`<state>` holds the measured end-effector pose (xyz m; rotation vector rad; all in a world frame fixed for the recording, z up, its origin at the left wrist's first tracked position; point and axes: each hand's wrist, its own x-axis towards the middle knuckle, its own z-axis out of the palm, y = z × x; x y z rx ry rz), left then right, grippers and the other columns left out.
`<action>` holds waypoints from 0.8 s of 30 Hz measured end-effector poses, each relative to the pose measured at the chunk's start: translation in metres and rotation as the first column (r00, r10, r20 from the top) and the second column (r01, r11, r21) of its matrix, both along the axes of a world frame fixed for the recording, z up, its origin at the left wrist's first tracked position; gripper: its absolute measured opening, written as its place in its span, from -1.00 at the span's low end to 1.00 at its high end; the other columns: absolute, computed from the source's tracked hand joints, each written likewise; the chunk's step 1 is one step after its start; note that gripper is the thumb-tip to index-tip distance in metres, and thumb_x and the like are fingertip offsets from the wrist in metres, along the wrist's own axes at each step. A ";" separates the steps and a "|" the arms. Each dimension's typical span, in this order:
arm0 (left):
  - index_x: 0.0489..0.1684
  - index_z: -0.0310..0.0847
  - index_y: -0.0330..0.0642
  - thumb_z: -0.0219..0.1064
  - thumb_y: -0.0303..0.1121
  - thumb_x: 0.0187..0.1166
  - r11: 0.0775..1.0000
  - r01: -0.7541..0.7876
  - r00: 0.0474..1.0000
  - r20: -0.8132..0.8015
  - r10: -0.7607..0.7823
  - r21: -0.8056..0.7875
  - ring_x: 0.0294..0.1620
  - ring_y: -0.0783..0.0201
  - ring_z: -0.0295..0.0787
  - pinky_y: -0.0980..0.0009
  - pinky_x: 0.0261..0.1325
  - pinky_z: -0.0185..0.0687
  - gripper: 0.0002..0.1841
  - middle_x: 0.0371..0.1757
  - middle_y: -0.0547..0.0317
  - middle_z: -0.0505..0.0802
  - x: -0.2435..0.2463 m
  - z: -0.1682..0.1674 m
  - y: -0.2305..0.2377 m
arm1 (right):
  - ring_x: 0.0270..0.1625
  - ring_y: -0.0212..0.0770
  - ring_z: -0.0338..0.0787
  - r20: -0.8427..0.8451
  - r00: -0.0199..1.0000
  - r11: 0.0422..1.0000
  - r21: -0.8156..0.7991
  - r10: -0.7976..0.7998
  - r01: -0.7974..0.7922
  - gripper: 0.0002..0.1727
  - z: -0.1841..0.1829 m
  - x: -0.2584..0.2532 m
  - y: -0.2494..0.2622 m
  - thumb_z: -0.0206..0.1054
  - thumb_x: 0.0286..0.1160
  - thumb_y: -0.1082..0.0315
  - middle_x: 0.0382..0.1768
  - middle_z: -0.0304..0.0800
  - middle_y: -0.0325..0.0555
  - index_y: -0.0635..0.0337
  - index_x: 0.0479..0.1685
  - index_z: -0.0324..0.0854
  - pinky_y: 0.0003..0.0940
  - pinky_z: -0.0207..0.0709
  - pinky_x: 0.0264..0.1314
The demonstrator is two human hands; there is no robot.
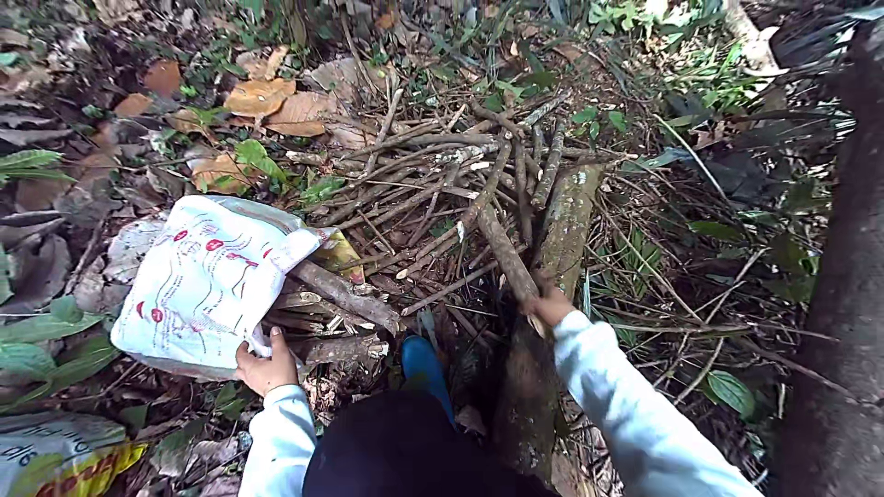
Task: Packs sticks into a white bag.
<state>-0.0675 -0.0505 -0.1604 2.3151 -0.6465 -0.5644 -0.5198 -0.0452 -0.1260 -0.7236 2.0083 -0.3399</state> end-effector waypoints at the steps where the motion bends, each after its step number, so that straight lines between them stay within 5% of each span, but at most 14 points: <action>1: 0.72 0.25 -0.47 0.31 -0.12 0.75 1.000 0.024 1.000 -0.010 -0.024 0.004 0.74 -0.31 0.32 -0.06 0.77 0.15 -0.30 0.64 -0.56 0.45 0.001 0.002 0.000 | 0.27 0.24 0.74 0.036 0.999 1.000 -0.017 0.022 -0.021 -0.20 0.015 -0.008 0.027 0.57 0.13 0.63 0.29 0.69 0.39 0.39 0.55 0.41 0.23 0.58 0.36; 4: 0.70 0.31 -0.43 0.13 -0.15 0.86 0.996 0.086 0.996 -0.040 -0.086 0.014 0.75 -0.22 0.37 -0.07 0.79 0.15 -0.41 0.64 -0.43 0.53 0.005 0.020 -0.003 | 0.05 0.09 0.81 0.128 0.980 0.989 -0.039 0.150 -0.146 -0.23 0.059 -0.036 0.101 0.57 -0.05 0.59 0.10 0.76 0.26 0.36 0.42 0.52 0.10 0.71 0.14; 7: 0.63 0.42 -0.40 0.08 -0.17 0.88 0.992 0.115 0.993 -0.036 -0.114 0.045 0.63 -0.23 0.52 -0.12 0.69 0.29 -0.47 0.52 -0.43 0.65 0.017 0.033 -0.004 | -0.26 -0.17 0.87 0.139 0.949 0.958 -0.090 0.284 -0.274 -0.17 0.093 -0.059 0.157 0.59 -0.39 0.34 -0.17 0.86 -0.03 0.26 0.27 0.65 -0.11 0.79 -0.20; 10: 0.51 0.53 -0.42 0.11 -0.20 0.88 0.993 0.117 0.992 -0.039 -0.117 -0.007 0.52 -0.30 0.61 -0.21 0.61 0.35 -0.53 0.39 -0.48 0.72 0.032 0.038 0.000 | -0.17 -0.30 0.87 0.193 0.868 0.888 -0.143 0.457 -0.436 -0.09 0.124 -0.071 0.179 0.63 -0.35 0.34 -0.11 0.89 -0.10 0.32 0.38 0.60 -0.23 0.79 -0.04; 13: 0.46 0.57 -0.41 0.11 -0.21 0.87 0.984 0.169 0.985 -0.023 -0.171 -0.047 0.51 -0.35 0.61 -0.31 0.59 0.34 -0.56 0.38 -0.48 0.73 0.045 0.039 0.007 | -0.03 -0.42 0.88 0.190 0.775 0.795 -0.238 0.602 -0.559 -0.02 0.139 -0.063 0.174 0.66 -0.33 0.28 0.02 0.91 -0.16 0.33 0.47 0.57 -0.35 0.77 0.12; 19: 0.37 0.62 -0.43 0.22 -0.33 0.80 0.974 0.222 0.975 0.006 -0.222 -0.052 0.35 -0.35 0.72 -0.32 0.49 0.43 -0.63 0.22 -0.48 0.80 0.055 0.047 0.019 | -0.08 -0.39 0.90 0.008 0.716 0.677 -0.333 0.698 -0.656 -0.01 0.139 -0.026 0.114 0.63 -0.50 0.23 -0.06 0.93 -0.20 0.21 0.40 0.66 -0.33 0.81 0.01; 24: 0.33 0.67 -0.37 0.27 -0.23 0.79 0.973 0.228 0.974 0.001 -0.228 -0.049 0.28 -0.35 0.75 -0.34 0.41 0.46 -0.62 0.14 -0.43 0.83 0.055 0.045 0.018 | -0.02 -0.46 0.90 -0.069 0.599 0.540 -0.359 0.798 -0.761 0.01 0.151 -0.015 0.080 0.63 -0.48 0.14 0.00 0.94 -0.24 0.15 0.43 0.68 -0.37 0.80 0.06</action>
